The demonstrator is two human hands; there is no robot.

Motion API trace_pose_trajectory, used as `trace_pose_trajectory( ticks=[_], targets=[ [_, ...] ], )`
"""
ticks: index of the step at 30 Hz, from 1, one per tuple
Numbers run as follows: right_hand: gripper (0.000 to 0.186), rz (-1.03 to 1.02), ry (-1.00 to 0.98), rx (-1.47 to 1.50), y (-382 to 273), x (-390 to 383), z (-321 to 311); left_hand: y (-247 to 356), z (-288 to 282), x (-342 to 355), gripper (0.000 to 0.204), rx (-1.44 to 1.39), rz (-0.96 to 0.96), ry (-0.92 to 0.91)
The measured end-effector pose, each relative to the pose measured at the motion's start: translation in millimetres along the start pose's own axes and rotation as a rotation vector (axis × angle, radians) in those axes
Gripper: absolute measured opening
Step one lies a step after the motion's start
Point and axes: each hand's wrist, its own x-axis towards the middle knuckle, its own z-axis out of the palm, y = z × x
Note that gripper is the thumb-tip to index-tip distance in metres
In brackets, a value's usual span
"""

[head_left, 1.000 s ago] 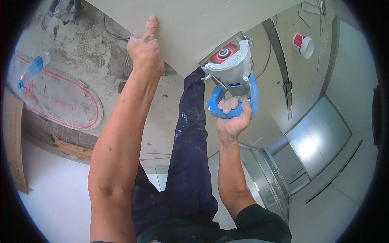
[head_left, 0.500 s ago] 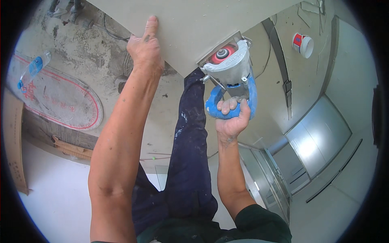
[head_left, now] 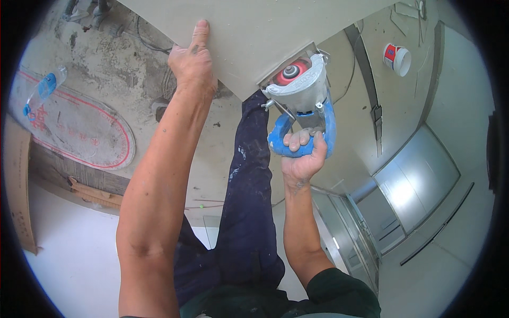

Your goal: Cutting a piece of ceramic or board material on the floor using a handheld electric circular saw.

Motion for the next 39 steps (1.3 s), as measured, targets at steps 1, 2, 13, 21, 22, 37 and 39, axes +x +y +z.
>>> trace_pose_trajectory(
  ticks=[1,2,13,21,22,37,39],
  targets=[
    [0.018,-0.003,-0.008,-0.002,0.7,0.2,-0.8,-0.3,0.1,-0.2,0.038,0.000,0.000,0.001],
    [0.018,-0.003,-0.008,-0.003,0.5,0.2,-1.2,-1.0,0.4,-0.6,0.038,0.018,0.008,0.024],
    [0.017,-0.014,-0.031,-0.008,2.4,-1.7,-3.3,0.3,2.1,-2.4,0.038,0.014,0.003,0.013],
    [0.019,-0.008,-0.035,0.013,4.6,-1.4,-6.3,-3.9,0.0,3.6,0.038,-0.002,0.072,-0.002],
    [0.019,-0.008,-0.040,0.007,4.8,-2.0,-7.2,-4.2,0.0,2.7,0.038,0.001,0.071,-0.003],
    [0.017,0.019,0.012,0.044,8.0,-8.4,-1.8,-1.9,0.6,0.2,0.037,-0.027,0.018,0.015],
    [0.017,0.015,0.004,0.035,7.6,-9.3,-2.7,-0.5,2.6,-0.6,0.038,-0.023,0.043,0.008]
  ],
)
